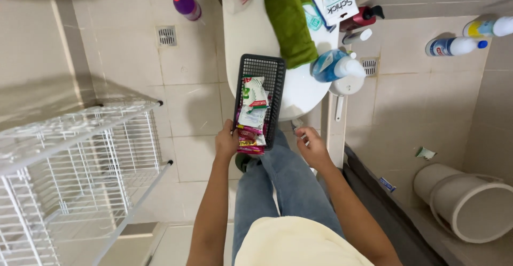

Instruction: The person gathers various small packets and bottles from the bathroom floor and places them into a black plastic basket. They then arrange the collected items within the basket and move the basket onto a white wire rack.

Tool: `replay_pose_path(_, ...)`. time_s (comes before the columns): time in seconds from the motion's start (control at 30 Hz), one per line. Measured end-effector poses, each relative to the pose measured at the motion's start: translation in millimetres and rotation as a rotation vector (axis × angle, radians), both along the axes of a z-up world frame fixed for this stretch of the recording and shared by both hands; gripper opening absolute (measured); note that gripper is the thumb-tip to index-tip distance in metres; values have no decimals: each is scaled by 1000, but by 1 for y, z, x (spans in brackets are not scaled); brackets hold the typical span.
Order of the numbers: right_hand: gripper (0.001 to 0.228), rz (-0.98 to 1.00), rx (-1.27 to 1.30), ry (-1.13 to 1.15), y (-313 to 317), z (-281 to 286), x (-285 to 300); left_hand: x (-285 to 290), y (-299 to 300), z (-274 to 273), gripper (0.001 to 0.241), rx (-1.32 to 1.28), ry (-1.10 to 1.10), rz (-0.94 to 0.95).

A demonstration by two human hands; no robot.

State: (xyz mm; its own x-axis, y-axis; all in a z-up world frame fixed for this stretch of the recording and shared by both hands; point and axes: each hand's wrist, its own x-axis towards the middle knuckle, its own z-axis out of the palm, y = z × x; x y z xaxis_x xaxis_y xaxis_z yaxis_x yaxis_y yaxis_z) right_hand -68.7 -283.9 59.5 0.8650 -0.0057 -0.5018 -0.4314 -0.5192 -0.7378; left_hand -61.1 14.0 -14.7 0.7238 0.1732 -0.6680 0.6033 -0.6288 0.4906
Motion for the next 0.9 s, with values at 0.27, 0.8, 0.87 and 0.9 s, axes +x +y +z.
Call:
replay_pose_path(0.27,33,58,17,-44,20,25,-40,-106,13,30,14,13,-17,-25)
replay_pose_path(0.8,46,128,-288,-680,37,-9,140,-80,-19,-9,10,-66,-135,207)
replay_pose_path(0.87,46,82,-337,-677,43,-17,179,-61,-28,4,11,-61,-163,217)
replay_pose_path(0.9,46,46,-381,-683,44,-21,204,-48,-35,10,12,-54,-199,239)
